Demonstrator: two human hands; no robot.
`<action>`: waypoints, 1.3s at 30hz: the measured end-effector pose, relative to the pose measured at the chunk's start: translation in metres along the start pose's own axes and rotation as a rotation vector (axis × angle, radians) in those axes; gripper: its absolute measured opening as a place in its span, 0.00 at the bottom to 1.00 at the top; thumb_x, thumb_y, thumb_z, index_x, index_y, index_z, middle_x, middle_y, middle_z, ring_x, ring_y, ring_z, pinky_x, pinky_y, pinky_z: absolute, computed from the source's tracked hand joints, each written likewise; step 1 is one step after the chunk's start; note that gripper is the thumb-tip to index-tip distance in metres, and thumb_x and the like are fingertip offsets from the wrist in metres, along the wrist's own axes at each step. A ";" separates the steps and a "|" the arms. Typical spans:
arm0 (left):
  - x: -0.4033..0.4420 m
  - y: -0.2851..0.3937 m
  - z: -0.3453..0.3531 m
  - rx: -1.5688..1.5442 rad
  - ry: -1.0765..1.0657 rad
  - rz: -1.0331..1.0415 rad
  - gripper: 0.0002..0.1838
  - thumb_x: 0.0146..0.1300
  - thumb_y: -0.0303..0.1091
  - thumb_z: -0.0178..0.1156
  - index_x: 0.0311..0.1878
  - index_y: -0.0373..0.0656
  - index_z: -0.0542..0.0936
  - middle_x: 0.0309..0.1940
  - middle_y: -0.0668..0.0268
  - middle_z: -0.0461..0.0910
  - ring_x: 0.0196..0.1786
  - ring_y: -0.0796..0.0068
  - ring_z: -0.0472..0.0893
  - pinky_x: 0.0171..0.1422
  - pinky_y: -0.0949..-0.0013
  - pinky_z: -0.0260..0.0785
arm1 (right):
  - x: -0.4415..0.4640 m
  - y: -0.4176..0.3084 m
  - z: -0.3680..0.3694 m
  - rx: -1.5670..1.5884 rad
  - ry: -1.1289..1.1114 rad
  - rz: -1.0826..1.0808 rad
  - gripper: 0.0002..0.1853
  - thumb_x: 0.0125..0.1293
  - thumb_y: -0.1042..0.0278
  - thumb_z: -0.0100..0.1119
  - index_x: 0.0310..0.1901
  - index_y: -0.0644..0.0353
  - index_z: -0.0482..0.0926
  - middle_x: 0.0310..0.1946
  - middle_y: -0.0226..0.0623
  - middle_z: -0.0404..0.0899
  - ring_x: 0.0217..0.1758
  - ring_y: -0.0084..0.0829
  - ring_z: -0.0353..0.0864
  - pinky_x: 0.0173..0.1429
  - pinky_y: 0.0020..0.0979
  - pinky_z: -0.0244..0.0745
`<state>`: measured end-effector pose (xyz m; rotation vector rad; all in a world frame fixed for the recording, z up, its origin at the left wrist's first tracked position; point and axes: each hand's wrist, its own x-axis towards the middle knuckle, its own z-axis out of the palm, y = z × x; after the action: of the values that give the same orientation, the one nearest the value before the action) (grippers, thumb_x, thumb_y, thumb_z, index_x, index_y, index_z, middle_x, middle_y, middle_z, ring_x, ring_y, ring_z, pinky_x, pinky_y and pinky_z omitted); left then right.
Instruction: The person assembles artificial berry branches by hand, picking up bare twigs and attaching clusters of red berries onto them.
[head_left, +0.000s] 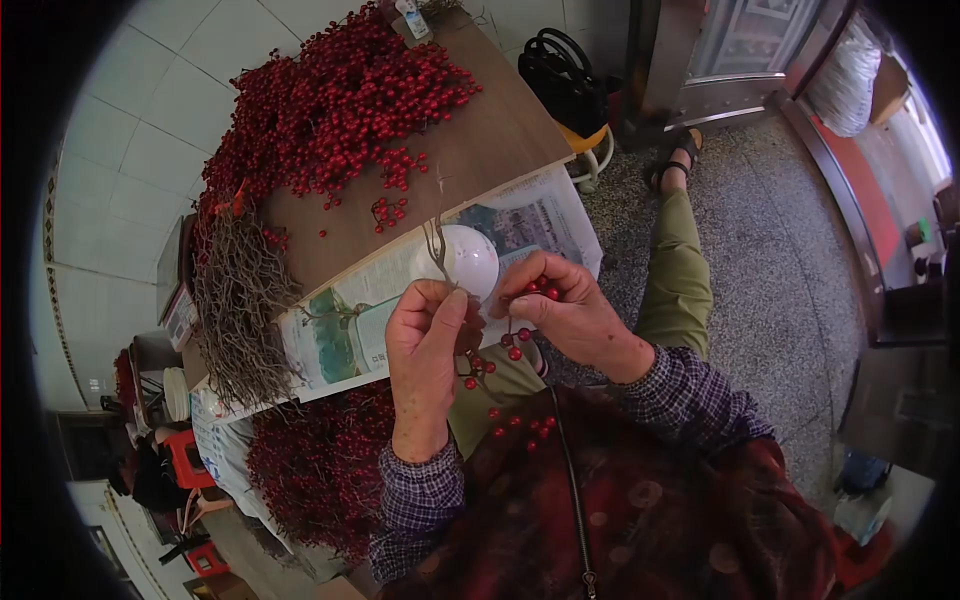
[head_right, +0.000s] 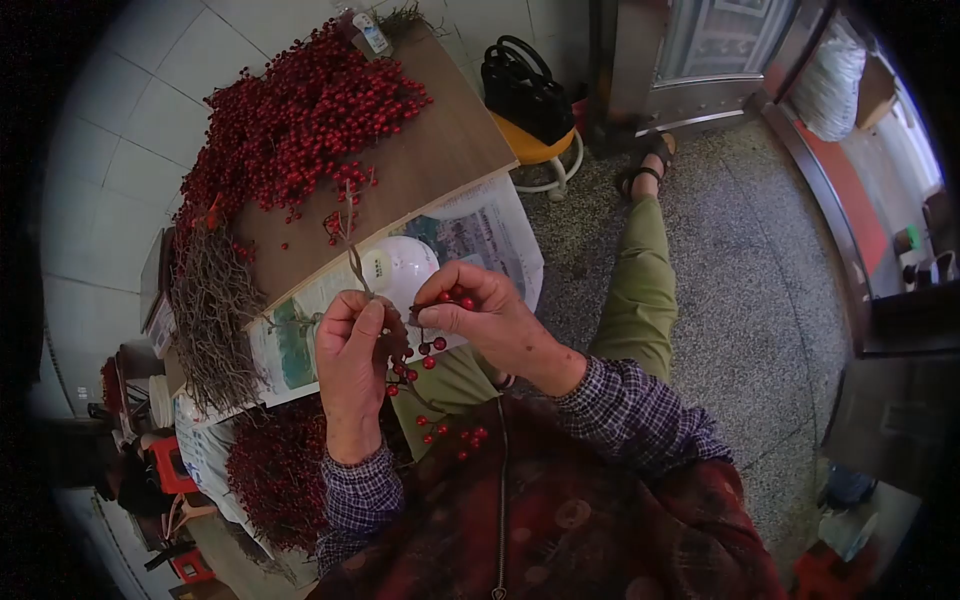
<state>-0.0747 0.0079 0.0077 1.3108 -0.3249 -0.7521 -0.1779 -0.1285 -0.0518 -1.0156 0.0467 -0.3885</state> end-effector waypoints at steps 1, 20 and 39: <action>-0.002 -0.002 0.003 -0.011 -0.026 0.036 0.04 0.68 0.29 0.59 0.37 0.42 0.74 0.32 0.67 0.80 0.30 0.82 0.77 0.32 0.78 0.70 | 0.001 0.006 -0.003 0.062 -0.015 -0.067 0.05 0.67 0.76 0.59 0.42 0.63 0.75 0.42 0.34 0.77 0.46 0.25 0.78 0.53 0.28 0.75; -0.010 -0.005 0.022 0.212 -0.054 0.241 0.05 0.68 0.25 0.59 0.37 0.38 0.72 0.30 0.73 0.76 0.32 0.90 0.71 0.35 0.83 0.65 | -0.005 -0.013 -0.007 0.268 -0.015 -0.001 0.02 0.65 0.77 0.60 0.36 0.64 0.77 0.47 0.36 0.75 0.48 0.23 0.77 0.55 0.26 0.75; -0.015 0.002 0.024 0.341 -0.103 0.177 0.05 0.67 0.24 0.59 0.37 0.37 0.73 0.32 0.74 0.74 0.35 0.90 0.70 0.41 0.83 0.65 | -0.003 -0.022 -0.017 0.149 -0.065 0.053 0.03 0.61 0.82 0.61 0.35 0.66 0.77 0.46 0.40 0.74 0.46 0.26 0.77 0.53 0.26 0.76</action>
<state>-0.1000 -0.0002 0.0188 1.5421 -0.6657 -0.6325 -0.1904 -0.1519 -0.0433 -0.8777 -0.0138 -0.3059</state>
